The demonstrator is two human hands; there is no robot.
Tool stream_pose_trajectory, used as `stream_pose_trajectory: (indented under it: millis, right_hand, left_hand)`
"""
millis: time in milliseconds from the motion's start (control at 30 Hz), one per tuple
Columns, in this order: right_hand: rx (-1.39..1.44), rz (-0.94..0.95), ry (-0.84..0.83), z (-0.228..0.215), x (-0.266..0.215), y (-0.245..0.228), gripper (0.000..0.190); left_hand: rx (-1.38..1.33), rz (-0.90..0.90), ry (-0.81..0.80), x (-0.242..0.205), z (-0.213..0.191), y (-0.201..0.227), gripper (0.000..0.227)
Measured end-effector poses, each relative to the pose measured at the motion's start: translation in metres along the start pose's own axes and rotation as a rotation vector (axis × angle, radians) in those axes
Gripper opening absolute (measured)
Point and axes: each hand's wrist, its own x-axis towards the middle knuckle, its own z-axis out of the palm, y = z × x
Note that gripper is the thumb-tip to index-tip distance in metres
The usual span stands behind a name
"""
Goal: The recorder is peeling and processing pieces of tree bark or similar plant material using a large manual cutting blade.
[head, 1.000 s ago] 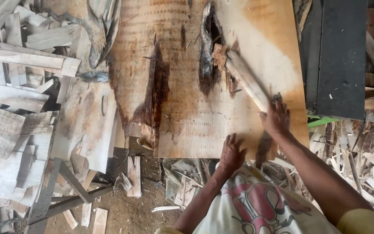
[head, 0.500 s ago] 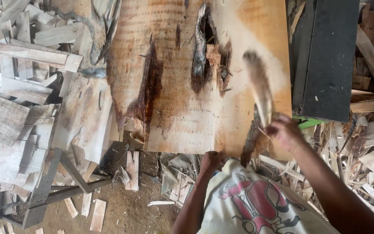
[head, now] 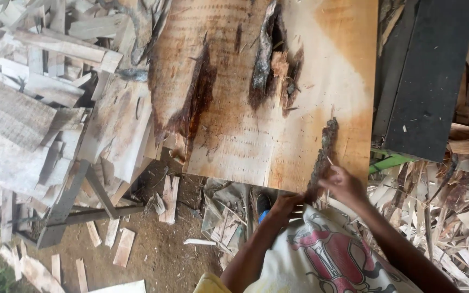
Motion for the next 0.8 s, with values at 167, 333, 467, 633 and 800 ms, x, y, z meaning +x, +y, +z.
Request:
stream_pose_trajectory:
  millis: [167, 333, 467, 633, 800]
  right_hand:
    - [-0.046, -0.351, 0.324, 0.045, 0.028, 0.032, 0.086]
    - [0.099, 0.037, 0.07, 0.03, 0.026, 0.033, 0.029]
    - [1.036, -0.031, 0.039, -0.042, 0.006, 0.013, 0.023]
    - [1.228, -0.765, 0.29, -0.173, -0.033, -0.025, 0.021]
    - [1.465, -0.924, 0.549, -0.188, 0.083, 0.03, 0.044]
  left_hand:
    - [0.117, -0.033, -0.119, -0.008, 0.028, -0.002, 0.036]
    - [0.228, 0.145, -0.3, -0.031, 0.058, 0.012, 0.033]
    - [0.117, 0.121, -0.228, -0.019, 0.038, -0.003, 0.032]
    - [-0.029, 0.216, -0.074, 0.021, -0.018, -0.041, 0.027]
    - [0.555, 0.783, 0.461, -0.006, -0.021, 0.009, 0.018]
